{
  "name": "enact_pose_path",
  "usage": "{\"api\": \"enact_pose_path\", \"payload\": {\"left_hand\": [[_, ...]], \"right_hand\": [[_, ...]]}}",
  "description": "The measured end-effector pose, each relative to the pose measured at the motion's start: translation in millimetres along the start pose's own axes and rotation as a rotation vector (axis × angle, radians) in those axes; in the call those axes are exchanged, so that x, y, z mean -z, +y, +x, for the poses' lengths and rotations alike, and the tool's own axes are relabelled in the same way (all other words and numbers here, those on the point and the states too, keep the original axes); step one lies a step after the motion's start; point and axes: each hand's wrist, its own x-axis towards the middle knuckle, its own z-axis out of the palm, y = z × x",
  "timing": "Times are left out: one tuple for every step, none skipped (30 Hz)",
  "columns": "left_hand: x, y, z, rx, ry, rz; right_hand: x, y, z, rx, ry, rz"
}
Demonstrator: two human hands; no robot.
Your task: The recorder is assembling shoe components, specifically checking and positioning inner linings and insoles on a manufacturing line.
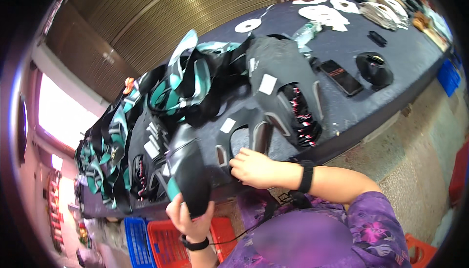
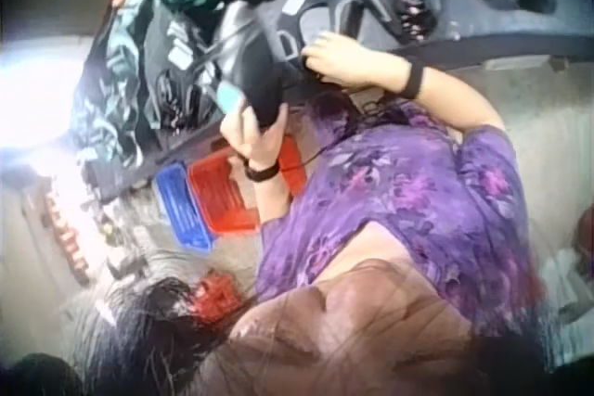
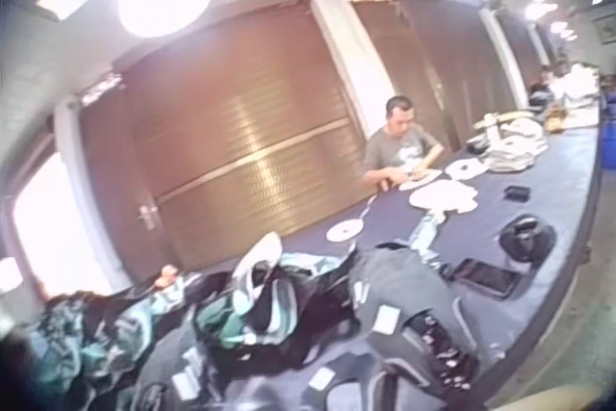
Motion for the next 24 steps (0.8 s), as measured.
{"api": "enact_pose_path", "payload": {"left_hand": [[-1.1, 3.4, 0.8, -0.049, -0.019, -0.041], [-2.1, 8.9, 6.4, -0.062, -0.057, -0.007], [-3.2, 13.9, 7.7, -0.076, -0.051, -0.046], [-0.4, 15.9, 5.8, -0.121, -0.066, -0.055], [1.4, 17.2, 3.6, -0.168, -0.083, -0.066], [-0.8, 19.5, 3.6, -0.226, -0.063, -0.083], [1.4, 20.6, 7.2, -0.273, -0.116, -0.11], [1.7, 21.0, 6.7, -0.319, -0.169, -0.128], [0.6, 21.1, 6.9, -0.366, -0.219, -0.147], [0.4, 20.7, 7.9, -0.412, -0.291, -0.143], [-0.9, 21.4, 6.6, -0.422, -0.333, -0.158], [-2.5, 22.2, 4.2, -0.417, -0.36, -0.18], [-4.2, 22.5, 1.4, -0.412, -0.387, -0.202], [-7.1, 22.6, -0.3, -0.41, -0.388, -0.201], [-9.8, 22.1, -2.4, -0.376, -0.432, -0.206], [-12.3, 20.6, -3.2, -0.341, -0.476, -0.212], [-16.4, 14.5, 0.5, -0.357, -0.518, -0.234], [-23.1, 10.8, -4.4, -0.322, -0.554, -0.234], [-32.4, 8.2, -9.3, -0.291, -0.589, -0.237], [-38.8, 7.3, -11.0, -0.235, -0.624, -0.3], [-42.3, 8.3, -6.7, -0.236, -0.624, -0.301], [-45.0, 9.3, -1.5, -0.191, -0.603, -0.39], [-47.3, 9.1, 2.5, -0.144, -0.581, -0.478], [-48.6, 7.2, 6.9, -0.113, -0.617, -0.546]], "right_hand": [[14.8, -3.2, 1.0, -0.007, -0.024, 0.084], [21.7, -4.4, -1.2, -0.081, -0.019, 0.262], [28.3, -5.3, -3.1, -0.154, -0.019, 0.44], [48.3, -9.0, -4.8, -0.287, -0.066, 0.819], [61.3, -10.6, -6.3, -0.426, -0.118, 1.195], [51.0, -12.2, -11.4, -0.433, 0.146, 1.559], [41.8, -6.3, -16.1, -0.406, 0.284, 1.814], [41.4, -3.5, -21.8, -0.447, 0.345, 1.947], [47.2, 0.0, -21.6, -0.487, 0.409, 2.076], [45.4, 4.8, -23.2, -0.592, 0.393, 2.043], [42.9, 7.0, -23.1, -0.605, 0.409, 2.058], [37.8, 10.4, -23.4, -0.643, 0.46, 1.934], [35.1, 12.3, -22.1, -0.678, 0.509, 1.808], [35.3, 11.8, -19.8, -0.717, 0.564, 1.855], [34.9, 10.7, -16.6, -0.709, 0.626, 1.761], [30.3, 13.6, -16.3, -0.704, 0.678, 1.609], [26.0, 16.6, -16.4, -0.697, 0.726, 1.456], [27.3, 15.4, -14.5, -0.717, 0.73, 1.399], [20.7, 20.3, -17.5, -0.722, 0.731, 1.275], [14.1, 23.8, -20.4, -0.746, 0.741, 1.157], [8.8, 27.3, -24.4, -0.772, 0.753, 1.034], [3.7, 31.0, -27.2, -0.772, 0.754, 1.032], [-1.1, 34.4, -29.5, -0.786, 0.762, 1.059], [-4.6, 37.1, -32.4, -0.805, 0.77, 1.084]]}}
